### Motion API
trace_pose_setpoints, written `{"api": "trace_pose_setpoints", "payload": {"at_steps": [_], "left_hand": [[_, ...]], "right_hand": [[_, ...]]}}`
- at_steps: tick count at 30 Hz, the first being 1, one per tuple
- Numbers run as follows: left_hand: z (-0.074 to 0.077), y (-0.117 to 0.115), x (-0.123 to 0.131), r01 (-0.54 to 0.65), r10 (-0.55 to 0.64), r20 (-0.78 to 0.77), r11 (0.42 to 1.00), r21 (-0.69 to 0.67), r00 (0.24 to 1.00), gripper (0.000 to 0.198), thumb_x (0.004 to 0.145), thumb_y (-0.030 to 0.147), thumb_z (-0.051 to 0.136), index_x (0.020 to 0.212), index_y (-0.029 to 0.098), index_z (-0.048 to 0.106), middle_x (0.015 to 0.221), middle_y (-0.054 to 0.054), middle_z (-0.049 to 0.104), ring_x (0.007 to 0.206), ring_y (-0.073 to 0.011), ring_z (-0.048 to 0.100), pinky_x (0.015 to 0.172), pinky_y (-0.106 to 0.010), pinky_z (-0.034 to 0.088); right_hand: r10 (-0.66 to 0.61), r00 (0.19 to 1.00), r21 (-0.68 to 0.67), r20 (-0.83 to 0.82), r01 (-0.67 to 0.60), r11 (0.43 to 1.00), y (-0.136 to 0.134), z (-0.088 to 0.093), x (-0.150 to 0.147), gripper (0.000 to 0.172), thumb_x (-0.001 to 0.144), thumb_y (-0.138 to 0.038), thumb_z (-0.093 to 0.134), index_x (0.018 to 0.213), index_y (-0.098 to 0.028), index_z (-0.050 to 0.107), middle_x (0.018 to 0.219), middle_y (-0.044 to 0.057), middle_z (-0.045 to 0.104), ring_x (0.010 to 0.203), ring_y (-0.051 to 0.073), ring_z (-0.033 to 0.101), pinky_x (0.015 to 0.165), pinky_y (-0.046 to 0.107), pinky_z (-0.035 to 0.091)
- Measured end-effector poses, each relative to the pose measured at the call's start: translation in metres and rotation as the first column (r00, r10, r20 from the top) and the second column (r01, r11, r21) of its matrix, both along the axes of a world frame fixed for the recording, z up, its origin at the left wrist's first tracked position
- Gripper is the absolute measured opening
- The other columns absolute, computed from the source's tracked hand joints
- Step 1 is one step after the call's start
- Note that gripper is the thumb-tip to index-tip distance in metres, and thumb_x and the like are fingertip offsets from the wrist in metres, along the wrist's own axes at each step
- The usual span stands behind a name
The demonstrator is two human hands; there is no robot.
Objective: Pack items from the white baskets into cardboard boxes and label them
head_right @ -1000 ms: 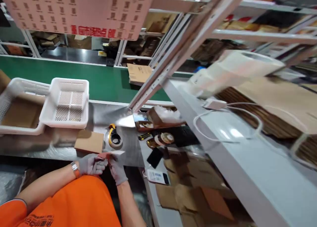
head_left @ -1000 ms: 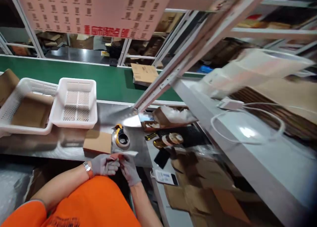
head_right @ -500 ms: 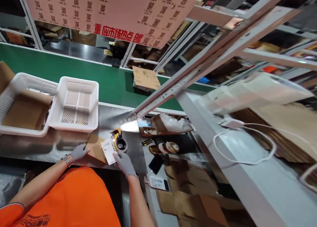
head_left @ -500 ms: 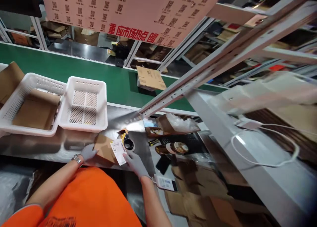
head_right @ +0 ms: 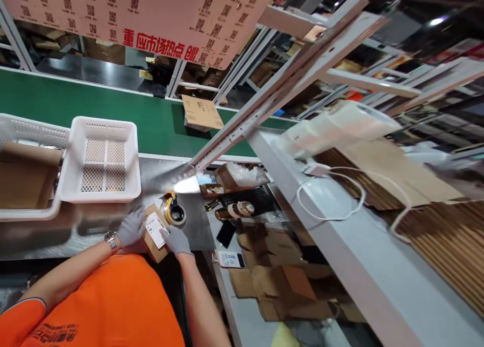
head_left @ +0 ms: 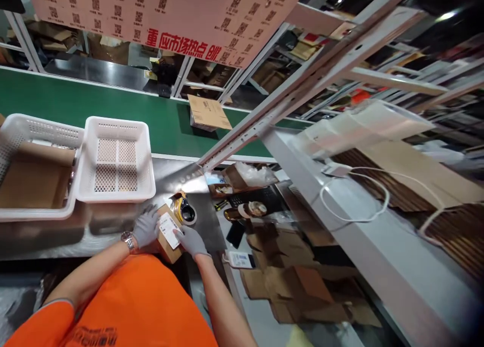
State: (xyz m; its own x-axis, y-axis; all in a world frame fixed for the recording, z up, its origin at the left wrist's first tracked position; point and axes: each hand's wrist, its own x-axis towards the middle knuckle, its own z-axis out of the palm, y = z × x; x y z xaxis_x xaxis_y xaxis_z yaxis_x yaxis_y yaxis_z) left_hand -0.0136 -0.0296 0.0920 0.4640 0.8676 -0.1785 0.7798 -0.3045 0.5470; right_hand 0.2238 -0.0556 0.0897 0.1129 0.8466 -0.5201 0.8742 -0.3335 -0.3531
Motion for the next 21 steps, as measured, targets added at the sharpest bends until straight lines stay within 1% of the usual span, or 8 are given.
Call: {"api": "trace_pose_setpoints", "payload": {"at_steps": [2, 4, 8, 11, 13, 16, 19, 21], "left_hand": [[-0.003, -0.011, 0.006, 0.226, -0.227, -0.004, 0.971, 0.082, 0.974, 0.069, 0.109, 0.038, 0.067, 0.17, 0.008, 0.058, 0.183, -0.025, 0.046, 0.174, -0.0413, 0.039, 0.146, -0.058, 0.026], [-0.008, -0.017, 0.009, 0.364, -0.363, -0.028, 0.929, 0.065, 0.931, 0.079, 0.105, 0.049, 0.074, 0.17, 0.006, 0.058, 0.186, -0.026, 0.041, 0.177, -0.0442, 0.032, 0.148, -0.063, 0.018], [-0.017, -0.018, 0.007, 0.352, -0.352, -0.025, 0.935, 0.026, 0.936, 0.083, 0.104, 0.052, 0.076, 0.17, 0.006, 0.057, 0.187, -0.027, 0.037, 0.178, -0.0447, 0.031, 0.147, -0.06, 0.018], [-0.016, -0.015, 0.006, 0.329, -0.329, -0.016, 0.944, 0.011, 0.944, 0.085, 0.102, 0.048, 0.077, 0.171, 0.003, 0.055, 0.187, -0.029, 0.036, 0.177, -0.0449, 0.032, 0.148, -0.058, 0.019], [-0.015, -0.013, 0.01, 0.314, -0.314, -0.022, 0.949, -0.003, 0.949, 0.087, 0.101, 0.047, 0.078, 0.171, 0.001, 0.054, 0.187, -0.03, 0.036, 0.177, -0.0457, 0.033, 0.148, -0.059, 0.018], [-0.013, -0.008, 0.022, 0.279, -0.279, -0.052, 0.96, -0.011, 0.959, 0.09, 0.102, 0.047, 0.075, 0.173, -0.004, 0.05, 0.188, -0.033, 0.031, 0.178, -0.0482, 0.028, 0.148, -0.064, 0.012], [-0.016, -0.006, 0.04, 0.299, -0.3, -0.074, 0.954, -0.017, 0.951, 0.095, 0.101, 0.049, 0.077, 0.174, -0.005, 0.047, 0.188, -0.034, 0.026, 0.18, -0.0491, 0.021, 0.147, -0.067, 0.006], [-0.02, -0.01, 0.05, 0.391, -0.391, -0.057, 0.92, -0.022, 0.918, 0.1, 0.096, 0.052, 0.082, 0.174, -0.002, 0.048, 0.188, -0.032, 0.029, 0.179, -0.0474, 0.023, 0.148, -0.064, 0.008]], "right_hand": [[-0.021, 0.999, -0.013, 0.029, 0.022, 1.0, 0.005, -0.003, -0.006, 0.035, 0.107, -0.048, 0.065, 0.1, -0.019, 0.083, 0.119, 0.021, 0.087, 0.112, 0.032, 0.08, 0.096, 0.039, 0.051], [-0.055, 0.998, -0.022, 0.04, 0.056, 0.998, 0.012, -0.006, -0.008, 0.04, 0.104, -0.054, 0.069, 0.093, -0.019, 0.084, 0.116, 0.024, 0.087, 0.115, 0.036, 0.08, 0.101, 0.046, 0.052], [-0.192, 0.981, -0.035, 0.014, 0.192, 0.981, 0.01, -0.007, 0.02, 0.053, 0.082, -0.068, 0.089, 0.063, -0.022, 0.069, 0.087, 0.022, 0.082, 0.11, 0.042, 0.081, 0.099, 0.051, 0.054], [-0.37, 0.924, -0.065, -0.096, 0.366, 0.929, -0.021, -0.012, 0.054, 0.061, 0.07, -0.071, 0.095, 0.054, -0.026, 0.057, 0.063, 0.012, 0.069, 0.088, 0.037, 0.079, 0.081, 0.046, 0.056], [-0.498, 0.839, -0.11, -0.221, 0.486, 0.867, -0.053, -0.021, 0.065, 0.063, 0.072, -0.074, 0.091, 0.054, -0.028, 0.051, 0.056, 0.007, 0.061, 0.068, 0.028, 0.071, 0.067, 0.041, 0.052], [-0.661, 0.622, -0.204, -0.419, 0.645, 0.737, -0.097, -0.043, 0.055, 0.063, 0.074, -0.082, 0.083, 0.064, -0.028, 0.053, 0.062, 0.004, 0.063, 0.054, 0.019, 0.06, 0.057, 0.036, 0.048], [-0.75, 0.37, -0.3, -0.549, 0.75, 0.59, -0.117, -0.066, 0.024, 0.067, 0.072, -0.091, 0.077, 0.083, -0.026, 0.063, 0.078, 0.007, 0.072, 0.064, 0.022, 0.071, 0.065, 0.038, 0.06], [-0.751, 0.251, -0.335, -0.611, 0.777, 0.532, -0.117, -0.077, 0.004, 0.073, 0.073, -0.098, 0.07, 0.091, -0.027, 0.066, 0.087, 0.009, 0.077, 0.077, 0.027, 0.078, 0.075, 0.044, 0.066]]}}
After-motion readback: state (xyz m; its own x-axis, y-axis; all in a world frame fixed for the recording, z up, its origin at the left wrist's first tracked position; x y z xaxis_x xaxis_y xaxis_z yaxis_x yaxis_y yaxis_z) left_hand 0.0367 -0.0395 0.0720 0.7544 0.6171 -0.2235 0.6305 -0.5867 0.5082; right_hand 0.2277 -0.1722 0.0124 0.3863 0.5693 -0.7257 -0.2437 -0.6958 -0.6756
